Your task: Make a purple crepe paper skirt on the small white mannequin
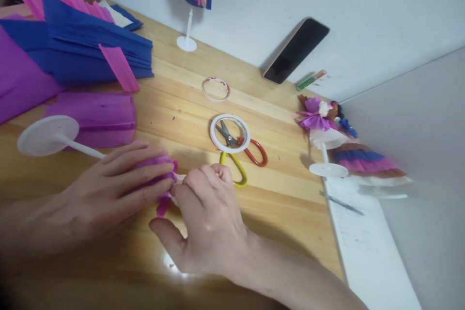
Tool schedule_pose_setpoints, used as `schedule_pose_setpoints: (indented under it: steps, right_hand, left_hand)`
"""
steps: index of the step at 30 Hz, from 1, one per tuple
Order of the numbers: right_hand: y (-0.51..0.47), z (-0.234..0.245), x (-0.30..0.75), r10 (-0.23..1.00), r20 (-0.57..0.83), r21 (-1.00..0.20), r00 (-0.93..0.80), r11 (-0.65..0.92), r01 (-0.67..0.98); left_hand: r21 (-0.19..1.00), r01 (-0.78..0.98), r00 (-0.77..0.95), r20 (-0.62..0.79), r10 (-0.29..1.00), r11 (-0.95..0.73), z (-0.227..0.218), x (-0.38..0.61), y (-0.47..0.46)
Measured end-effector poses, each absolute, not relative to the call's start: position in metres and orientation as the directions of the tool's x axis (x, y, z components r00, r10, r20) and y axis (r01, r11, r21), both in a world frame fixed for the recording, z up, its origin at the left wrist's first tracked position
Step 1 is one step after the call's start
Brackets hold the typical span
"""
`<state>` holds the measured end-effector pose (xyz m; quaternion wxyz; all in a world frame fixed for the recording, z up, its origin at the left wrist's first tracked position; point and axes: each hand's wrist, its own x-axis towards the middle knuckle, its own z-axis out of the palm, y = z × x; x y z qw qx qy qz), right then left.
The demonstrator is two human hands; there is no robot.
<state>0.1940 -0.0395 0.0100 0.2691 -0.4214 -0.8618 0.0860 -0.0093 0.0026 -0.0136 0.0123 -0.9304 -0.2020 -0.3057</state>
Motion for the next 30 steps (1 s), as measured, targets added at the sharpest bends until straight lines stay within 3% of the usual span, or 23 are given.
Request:
schedule_pose_setpoints:
  steps: [9, 16, 20, 25, 30]
  right_hand:
    - [-0.043, 0.009, 0.193, 0.775, 0.389, -0.359, -0.498, 0.626, 0.692]
    - [-0.048, 0.005, 0.194, 0.712, 0.379, -0.152, -0.59, 0.677, 0.72]
    - [-0.05, 0.002, 0.194, 0.673, 0.434, -0.074, -0.599, 0.689, 0.721]
    - [-0.048, -0.003, 0.199, 0.639, 0.494, -0.084, -0.59, 0.71, 0.699]
    - [-0.044, -0.007, 0.207, 0.508, 0.565, -0.034, -0.65, 0.801, 0.597]
  left_hand:
    - [0.096, 0.421, 0.761, 0.505, 0.409, -0.902, -0.019, -0.006, -0.001]
    - [0.083, 0.437, 0.801, 0.418, 0.429, -0.896, -0.017, -0.008, -0.002]
    - [0.082, 0.431, 0.795, 0.435, 0.422, -0.898, -0.018, -0.006, -0.001]
    - [0.078, 0.43, 0.797, 0.435, 0.419, -0.899, -0.018, -0.007, -0.001]
    - [0.074, 0.397, 0.81, 0.44, 0.388, -0.915, -0.015, -0.008, -0.002]
